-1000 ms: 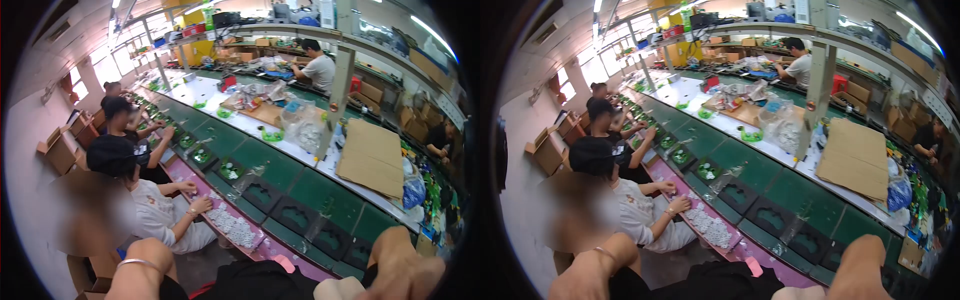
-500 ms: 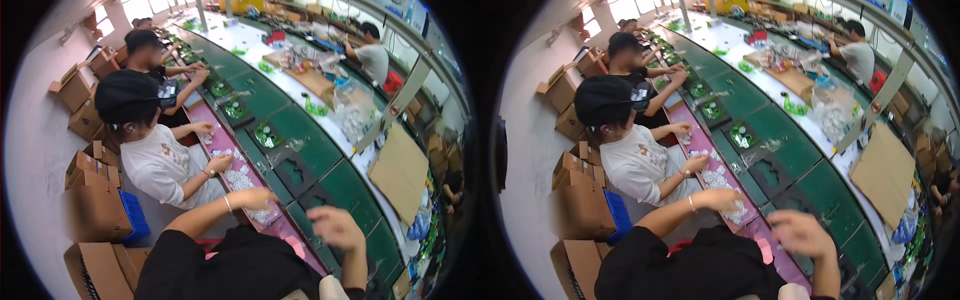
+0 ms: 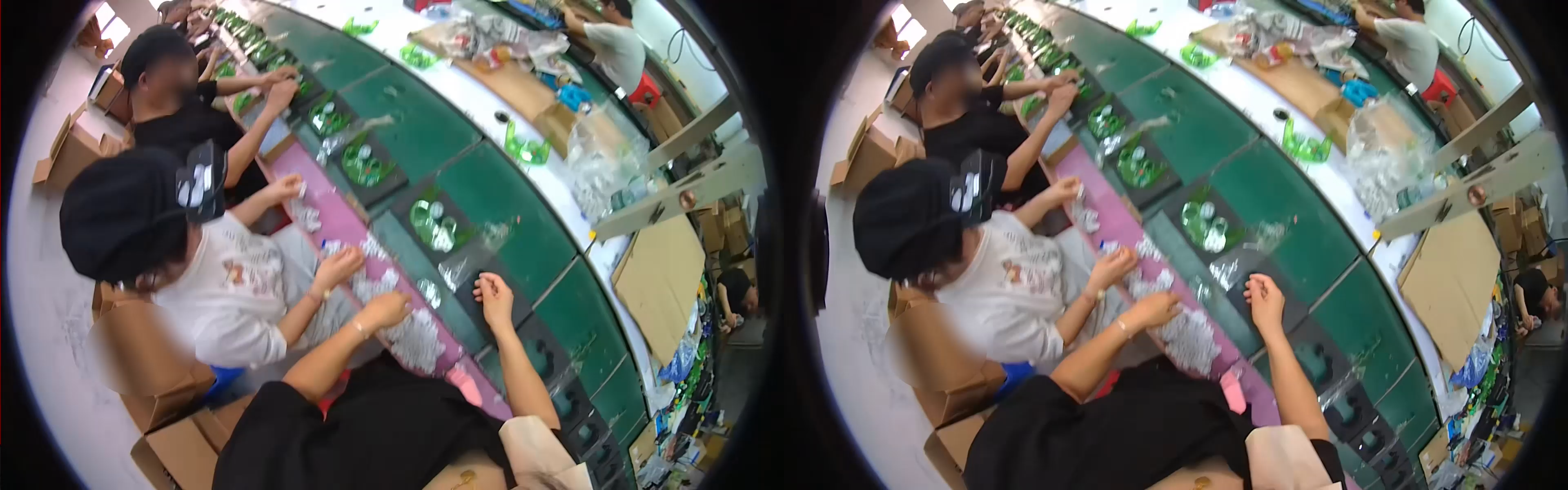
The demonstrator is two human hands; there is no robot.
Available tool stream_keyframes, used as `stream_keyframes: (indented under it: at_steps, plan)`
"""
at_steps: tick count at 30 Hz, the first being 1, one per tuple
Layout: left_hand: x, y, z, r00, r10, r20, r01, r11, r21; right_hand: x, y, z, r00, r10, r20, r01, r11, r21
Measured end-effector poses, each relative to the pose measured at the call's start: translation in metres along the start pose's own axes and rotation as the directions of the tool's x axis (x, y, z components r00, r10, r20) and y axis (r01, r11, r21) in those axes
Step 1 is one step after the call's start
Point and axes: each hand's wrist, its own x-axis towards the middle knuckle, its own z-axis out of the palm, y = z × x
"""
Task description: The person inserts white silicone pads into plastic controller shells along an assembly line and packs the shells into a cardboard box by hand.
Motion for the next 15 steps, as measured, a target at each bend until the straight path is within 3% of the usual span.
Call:
stream_keyframes:
  at_steps: [3, 7, 10, 13, 15]
  plan:
    - [0.012, -0.010, -0.003, 0.996, -0.087, -0.018, 0.087, 0.996, -0.019, 0.041, -0.016, -0.001, 0.992, -0.073, -0.105, 0.075, 0.997, 0.018]
    - [0.016, -0.018, 0.000, 0.998, -0.036, 0.042, 0.036, 0.999, 0.008, 0.098, -0.047, -0.007, 0.983, -0.132, -0.131, 0.120, 0.988, -0.096]
    - [0.021, -0.008, -0.006, 0.982, 0.141, 0.129, -0.128, 0.986, -0.106, 0.143, -0.046, -0.010, 0.962, -0.260, -0.083, 0.226, 0.930, -0.289]
    - [0.031, 0.027, -0.054, 0.925, 0.300, 0.234, -0.113, 0.803, -0.585, 0.174, -0.048, -0.014, 0.949, -0.307, -0.069, 0.228, 0.821, -0.523]
    - [0.049, 0.054, -0.105, 0.931, 0.348, 0.106, -0.074, 0.468, -0.881, 0.189, -0.033, -0.027, 0.946, -0.322, -0.041, 0.219, 0.725, -0.653]
